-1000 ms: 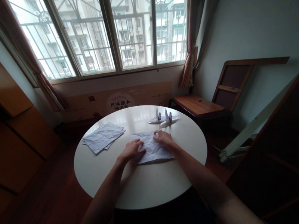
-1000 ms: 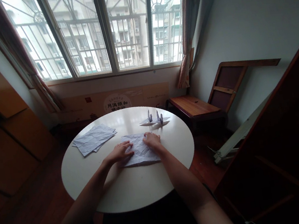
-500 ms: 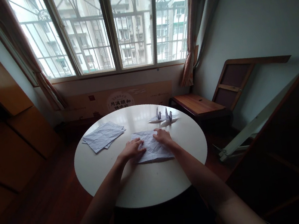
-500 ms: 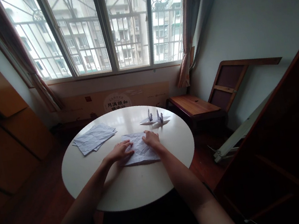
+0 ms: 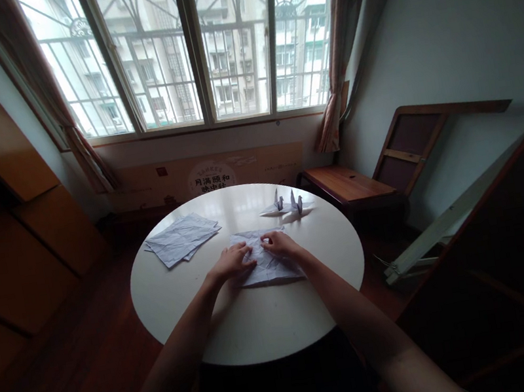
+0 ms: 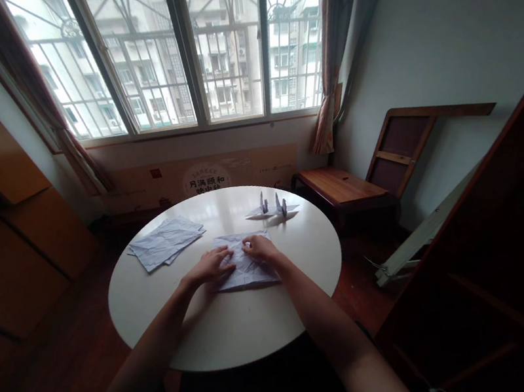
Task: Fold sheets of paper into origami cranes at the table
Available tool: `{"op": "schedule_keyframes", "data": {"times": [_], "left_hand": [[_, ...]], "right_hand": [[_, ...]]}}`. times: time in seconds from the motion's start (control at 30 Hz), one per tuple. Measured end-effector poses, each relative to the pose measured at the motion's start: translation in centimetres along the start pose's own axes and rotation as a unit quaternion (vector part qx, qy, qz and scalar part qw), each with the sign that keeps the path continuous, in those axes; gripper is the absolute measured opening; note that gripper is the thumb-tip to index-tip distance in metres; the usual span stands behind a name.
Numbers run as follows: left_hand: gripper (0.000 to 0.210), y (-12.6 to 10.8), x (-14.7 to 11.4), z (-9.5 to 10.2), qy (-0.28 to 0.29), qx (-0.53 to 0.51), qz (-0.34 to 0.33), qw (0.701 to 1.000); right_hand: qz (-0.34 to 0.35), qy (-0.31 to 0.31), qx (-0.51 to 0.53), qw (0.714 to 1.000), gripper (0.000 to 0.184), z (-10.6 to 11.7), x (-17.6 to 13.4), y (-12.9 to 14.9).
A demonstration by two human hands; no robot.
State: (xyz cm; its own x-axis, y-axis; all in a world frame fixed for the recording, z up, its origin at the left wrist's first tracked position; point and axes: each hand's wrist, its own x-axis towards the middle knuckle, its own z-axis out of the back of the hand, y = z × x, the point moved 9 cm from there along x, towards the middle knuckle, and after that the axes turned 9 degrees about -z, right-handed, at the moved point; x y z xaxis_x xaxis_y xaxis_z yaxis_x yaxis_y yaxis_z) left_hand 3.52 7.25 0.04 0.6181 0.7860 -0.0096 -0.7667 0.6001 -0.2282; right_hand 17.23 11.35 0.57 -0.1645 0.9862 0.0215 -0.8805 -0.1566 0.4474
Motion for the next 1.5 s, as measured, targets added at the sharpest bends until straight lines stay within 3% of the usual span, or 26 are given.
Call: {"op": "schedule_keyframes", "data": {"times": [0.2, 0.43, 0.53, 0.8, 1.0, 1.2, 1.5], "left_hand": [[0.056, 0.1, 0.0, 0.0, 0.0, 0.002, 0.004, 1.0], [0.057, 0.0, -0.2, 0.1, 0.006, -0.006, 0.007, 1.0], [0.056, 0.0, -0.2, 0.1, 0.006, -0.006, 0.006, 1.0], [0.051, -0.1, -0.2, 0.5, -0.014, -0.001, 0.009, 1.0], [0.045, 0.1, -0.7, 1.8, -0.06, 0.018, 0.041, 0.997], [0.046, 0.5, -0.7, 2.3, -0.107, 0.058, 0.053, 0.991], [0.053, 0.4, -0.5, 1.5, -0.06, 0.031, 0.046, 0.997]], "right_hand": [[-0.014, 0.002, -0.007, 1.0, 0.04, -0.1, -0.2, 0.2], [-0.158, -0.031, -0.093, 0.983, 0.035, 1.7, -0.4, -2.8], [-0.19, -0.035, -0.087, 0.977, 0.037, 2.1, -0.3, -3.9], [-0.186, -0.031, -0.065, 0.98, 0.041, 1.9, -0.4, -3.6], [-0.174, -0.067, -0.04, 0.982, 0.039, 2.6, -0.6, -3.0], [-0.159, -0.03, -0.045, 0.986, 0.037, 2.1, -1.0, -2.4], [-0.163, -0.019, -0.044, 0.986, 0.04, 2.0, -0.9, -2.4]]}}
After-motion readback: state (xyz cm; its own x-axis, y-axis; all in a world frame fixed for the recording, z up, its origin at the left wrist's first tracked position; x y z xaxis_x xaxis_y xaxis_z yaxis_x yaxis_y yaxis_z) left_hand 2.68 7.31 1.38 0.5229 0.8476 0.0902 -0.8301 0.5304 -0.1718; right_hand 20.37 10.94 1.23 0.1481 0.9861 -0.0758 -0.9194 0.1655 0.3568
